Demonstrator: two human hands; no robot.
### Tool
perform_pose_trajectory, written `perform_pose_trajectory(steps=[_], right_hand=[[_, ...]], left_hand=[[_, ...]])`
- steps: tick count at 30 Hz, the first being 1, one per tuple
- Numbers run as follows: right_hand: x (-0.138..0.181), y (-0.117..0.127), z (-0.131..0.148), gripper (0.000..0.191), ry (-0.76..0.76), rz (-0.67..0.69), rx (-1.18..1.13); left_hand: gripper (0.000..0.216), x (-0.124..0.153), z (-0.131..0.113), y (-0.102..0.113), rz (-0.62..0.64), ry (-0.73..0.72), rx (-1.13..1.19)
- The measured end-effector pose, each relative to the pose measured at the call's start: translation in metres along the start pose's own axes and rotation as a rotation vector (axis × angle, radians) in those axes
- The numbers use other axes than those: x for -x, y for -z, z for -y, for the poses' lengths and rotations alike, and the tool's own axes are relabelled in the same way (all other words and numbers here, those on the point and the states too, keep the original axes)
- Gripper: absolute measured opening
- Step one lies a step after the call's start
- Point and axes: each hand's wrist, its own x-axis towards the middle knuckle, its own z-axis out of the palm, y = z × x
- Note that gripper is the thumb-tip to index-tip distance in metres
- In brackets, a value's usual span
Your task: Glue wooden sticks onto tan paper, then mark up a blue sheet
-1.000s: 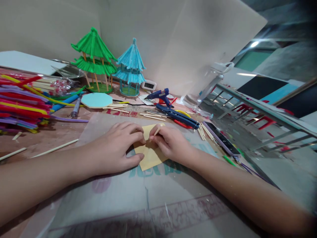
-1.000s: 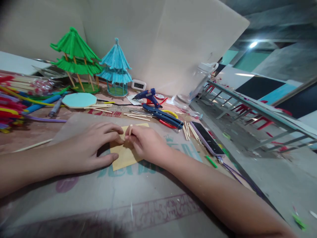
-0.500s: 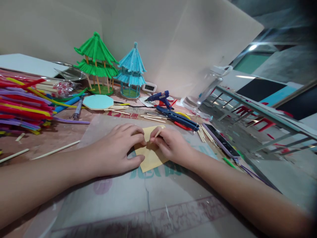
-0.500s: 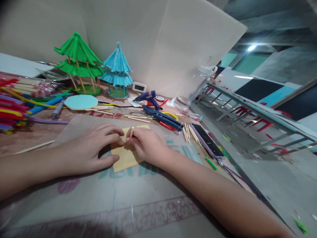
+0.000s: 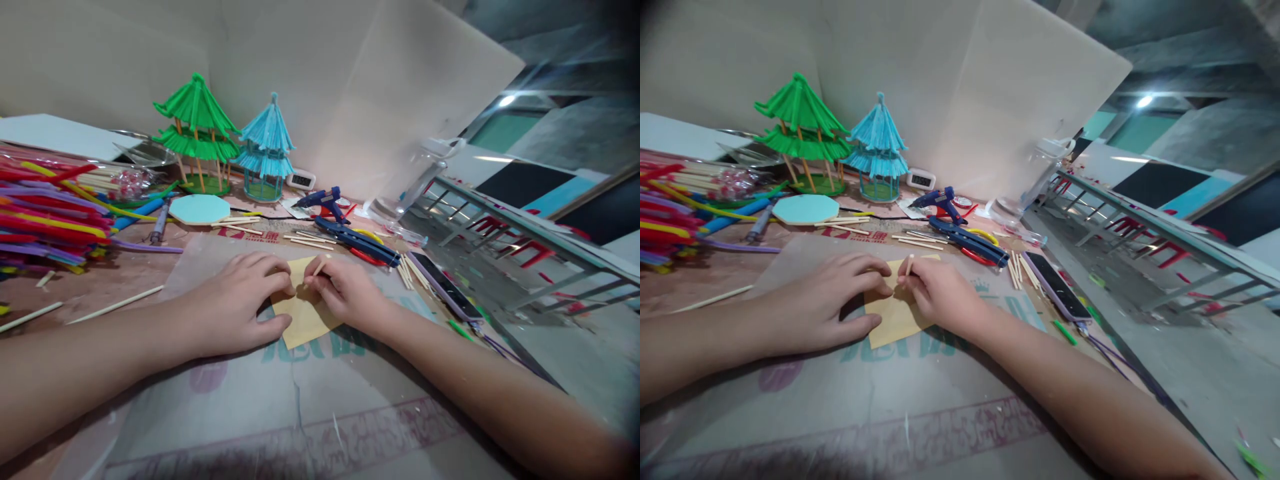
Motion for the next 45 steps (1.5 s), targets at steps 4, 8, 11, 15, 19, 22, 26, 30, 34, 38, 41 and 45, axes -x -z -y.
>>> perform_pose_trajectory(steps=[4,8,11,15,19,22,26,30,34,38,41,45], right_hand=[[0.001,0.000,0.002,0.012,0.036,0.086,-0.080],[-0.002,0.000,-0.008,0.010,-0.041,-0.003,-0.033],[-0.004,0.000,-0.015,0.008,-0.162,-0.064,-0.164],[-0.005,-0.001,-0.012,0.021,-0.388,-0.125,-0.820],[-0.004,-0.001,-0.008,0.031,-0.494,-0.057,-1.284],[-0.003,-0.001,-0.006,0.029,-0.527,-0.019,-1.420],[-0.002,-0.002,-0.006,0.026,-0.532,0.014,-1.488],[-0.001,-0.005,-0.007,0.026,-0.497,0.041,-1.528],[-0.001,-0.007,-0.009,0.023,-0.440,0.058,-1.554],[0.000,-0.007,-0.008,0.021,-0.377,0.055,-1.522],[0.002,-0.008,-0.005,0.021,-0.345,0.022,-1.453],[0.004,-0.009,-0.001,0.023,-0.310,-0.023,-1.348]], left_hand=[[0.020,0.000,0.000,0.000,-0.008,-0.017,0.013],[0.023,0.000,-0.001,0.000,0.002,0.004,-0.005],[0.027,0.000,-0.002,0.001,0.008,0.033,-0.001],[0.035,0.001,0.000,-0.001,-0.014,0.054,0.007],[0.036,0.001,0.003,-0.001,-0.056,0.025,0.029],[0.026,-0.001,0.003,0.003,-0.158,-0.020,0.050],[0.021,-0.001,-0.002,0.008,-0.274,-0.132,0.071],[0.015,0.000,-0.005,0.008,-0.325,-0.219,0.096],[0.012,0.000,-0.004,0.006,-0.333,-0.244,0.112],[0.013,-0.001,-0.004,0.007,-0.329,-0.251,0.123],[0.015,-0.001,-0.004,0.007,-0.310,-0.260,0.118],[0.014,0.001,-0.004,0.006,-0.297,-0.245,0.120]])
